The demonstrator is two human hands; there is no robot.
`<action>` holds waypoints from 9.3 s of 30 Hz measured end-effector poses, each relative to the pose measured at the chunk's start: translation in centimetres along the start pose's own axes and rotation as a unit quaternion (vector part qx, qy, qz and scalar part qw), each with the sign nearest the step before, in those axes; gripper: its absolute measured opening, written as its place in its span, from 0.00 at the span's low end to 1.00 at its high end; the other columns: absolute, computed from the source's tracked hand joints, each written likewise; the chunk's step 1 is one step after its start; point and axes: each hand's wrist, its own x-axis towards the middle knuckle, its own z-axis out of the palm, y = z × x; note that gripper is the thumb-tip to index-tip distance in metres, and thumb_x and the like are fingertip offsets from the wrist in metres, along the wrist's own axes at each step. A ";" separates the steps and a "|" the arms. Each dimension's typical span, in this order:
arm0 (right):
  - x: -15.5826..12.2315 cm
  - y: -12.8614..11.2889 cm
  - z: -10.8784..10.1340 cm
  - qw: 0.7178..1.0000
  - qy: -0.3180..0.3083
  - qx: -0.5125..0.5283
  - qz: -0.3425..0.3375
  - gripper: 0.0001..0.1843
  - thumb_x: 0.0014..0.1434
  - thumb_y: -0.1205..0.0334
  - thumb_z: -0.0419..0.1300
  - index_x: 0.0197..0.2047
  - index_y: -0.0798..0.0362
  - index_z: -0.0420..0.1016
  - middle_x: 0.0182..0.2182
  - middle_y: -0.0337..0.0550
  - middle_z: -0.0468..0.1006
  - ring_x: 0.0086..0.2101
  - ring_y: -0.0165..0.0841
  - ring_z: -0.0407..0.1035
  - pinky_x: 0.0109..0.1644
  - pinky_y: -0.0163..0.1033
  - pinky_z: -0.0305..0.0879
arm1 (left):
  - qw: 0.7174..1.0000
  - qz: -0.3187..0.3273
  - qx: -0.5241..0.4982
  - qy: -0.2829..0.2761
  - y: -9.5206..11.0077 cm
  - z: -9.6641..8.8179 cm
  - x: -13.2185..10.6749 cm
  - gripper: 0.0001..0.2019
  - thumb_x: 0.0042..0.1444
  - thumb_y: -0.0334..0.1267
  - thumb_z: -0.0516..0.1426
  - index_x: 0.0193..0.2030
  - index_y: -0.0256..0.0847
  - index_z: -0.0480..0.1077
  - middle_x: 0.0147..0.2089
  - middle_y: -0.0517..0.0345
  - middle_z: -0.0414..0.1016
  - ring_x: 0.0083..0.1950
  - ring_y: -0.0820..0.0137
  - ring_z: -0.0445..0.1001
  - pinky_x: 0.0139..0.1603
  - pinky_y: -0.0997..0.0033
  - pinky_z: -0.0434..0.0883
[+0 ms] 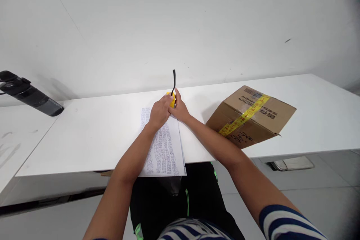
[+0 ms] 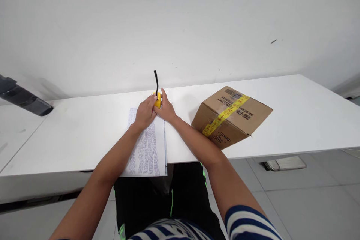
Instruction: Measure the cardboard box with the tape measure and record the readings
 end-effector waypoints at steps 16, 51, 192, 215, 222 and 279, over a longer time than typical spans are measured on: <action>-0.3 -0.6 -0.1 0.994 0.055 -0.079 -0.053 0.49 0.55 0.51 0.66 0.77 0.35 0.53 0.60 0.49 0.67 0.50 0.45 0.74 0.51 0.52 0.77 | 0.997 -0.069 -0.006 -0.024 0.3 -0.6 -0.6 0.40 0.57 0.42 0.63 0.74 0.41 0.53 0.77 0.37 0.60 0.77 0.50 0.62 0.74 0.45 0.66; 0.6 -0.2 -0.3 0.994 0.098 -0.024 0.032 0.45 0.59 0.44 0.63 0.77 0.39 0.57 0.48 0.46 0.71 0.47 0.41 0.74 0.58 0.50 0.74 | 0.995 -0.091 -0.020 0.036 1.0 -1.3 -0.1 0.13 0.63 0.38 0.59 0.54 0.44 0.67 0.65 0.44 0.74 0.67 0.58 0.74 0.64 0.50 0.75; -22.0 -13.9 -14.0 0.818 0.399 -0.305 -0.281 0.35 0.61 0.68 0.63 0.69 0.42 0.62 0.61 0.52 0.78 0.49 0.41 0.81 0.43 0.42 0.78 | 0.913 -0.167 -0.247 -0.277 19.1 -2.7 17.1 0.17 0.59 0.49 0.59 0.25 0.42 0.64 0.26 0.61 0.65 0.30 0.70 0.61 0.33 0.68 0.57; -24.2 -9.7 -11.5 0.781 0.513 -0.124 -0.334 0.45 0.61 0.61 0.69 0.75 0.47 0.53 0.61 0.59 0.77 0.56 0.45 0.79 0.49 0.51 0.84 | 0.934 -0.138 -0.307 -0.117 25.7 -10.3 14.1 0.12 0.64 0.49 0.59 0.42 0.42 0.73 0.50 0.52 0.81 0.52 0.64 0.76 0.56 0.63 0.70; -26.0 -11.3 -11.6 0.826 0.535 0.022 -0.176 0.32 0.64 0.50 0.67 0.65 0.45 0.59 0.57 0.58 0.78 0.58 0.48 0.77 0.57 0.61 0.79 | 0.873 -0.093 -0.355 -0.321 29.1 -10.9 8.9 0.20 0.69 0.55 0.51 0.41 0.42 0.75 0.45 0.50 0.81 0.47 0.63 0.78 0.51 0.61 0.74; -16.8 -14.6 -21.5 0.972 0.019 0.191 -0.137 0.31 0.52 0.46 0.76 0.55 0.38 0.71 0.49 0.39 0.77 0.45 0.37 0.74 0.47 0.45 0.77 | 0.781 -0.307 -0.514 -0.176 24.0 -14.7 7.5 0.27 0.54 0.66 0.64 0.30 0.40 0.69 0.28 0.60 0.70 0.30 0.75 0.69 0.37 0.69 0.69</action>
